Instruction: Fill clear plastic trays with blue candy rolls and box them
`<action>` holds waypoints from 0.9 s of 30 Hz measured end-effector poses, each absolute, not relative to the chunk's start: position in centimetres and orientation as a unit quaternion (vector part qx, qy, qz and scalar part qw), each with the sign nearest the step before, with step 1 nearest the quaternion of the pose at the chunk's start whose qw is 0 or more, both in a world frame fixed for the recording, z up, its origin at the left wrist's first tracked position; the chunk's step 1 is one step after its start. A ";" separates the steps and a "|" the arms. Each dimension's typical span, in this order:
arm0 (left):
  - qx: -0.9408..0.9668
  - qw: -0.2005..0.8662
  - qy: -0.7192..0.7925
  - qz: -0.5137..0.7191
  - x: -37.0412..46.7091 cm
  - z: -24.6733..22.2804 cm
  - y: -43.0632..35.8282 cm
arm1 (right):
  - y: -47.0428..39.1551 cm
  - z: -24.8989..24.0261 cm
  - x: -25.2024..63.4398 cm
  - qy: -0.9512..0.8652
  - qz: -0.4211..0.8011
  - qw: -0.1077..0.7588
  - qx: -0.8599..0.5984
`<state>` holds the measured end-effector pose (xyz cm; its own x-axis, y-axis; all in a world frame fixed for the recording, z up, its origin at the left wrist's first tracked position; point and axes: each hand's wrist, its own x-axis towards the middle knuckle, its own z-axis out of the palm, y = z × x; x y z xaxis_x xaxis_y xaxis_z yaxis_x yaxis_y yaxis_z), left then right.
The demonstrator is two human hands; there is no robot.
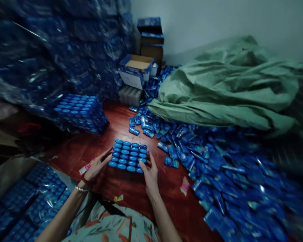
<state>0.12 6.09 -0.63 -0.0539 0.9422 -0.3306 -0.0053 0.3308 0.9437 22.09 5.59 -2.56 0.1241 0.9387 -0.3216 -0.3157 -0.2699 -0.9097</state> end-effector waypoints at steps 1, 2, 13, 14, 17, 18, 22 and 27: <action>0.377 0.559 0.596 0.436 -0.2 -0.5 6.2 | 6.5 -2.6 21.4 -0.302 0.599 0.523 -0.526; 0.356 0.551 0.607 0.449 -0.4 -0.5 6.4 | 7.2 -2.6 20.7 -0.311 0.605 0.515 -0.522; 0.313 0.461 0.665 0.497 -1.0 -2.2 6.8 | 9.2 -3.1 18.3 -0.357 0.601 0.485 -0.526; 0.326 0.453 0.660 0.503 -1.2 -1.3 7.0 | 9.5 -1.9 18.3 -0.358 0.606 0.490 -0.515; 0.386 0.419 0.615 0.546 -3.1 3.2 8.0 | 11.2 3.8 17.6 -0.389 0.631 0.494 -0.454; 0.405 0.398 0.595 0.569 -4.2 5.3 8.6 | 12.1 6.0 17.0 -0.406 0.639 0.492 -0.431; 0.467 0.314 0.595 0.574 -9.4 13.5 12.7 | 16.9 13.5 12.3 -0.441 0.639 0.520 -0.356; 0.507 0.135 0.731 0.436 -15.4 18.2 19.1 | 23.0 15.3 5.1 -0.436 0.655 0.526 -0.324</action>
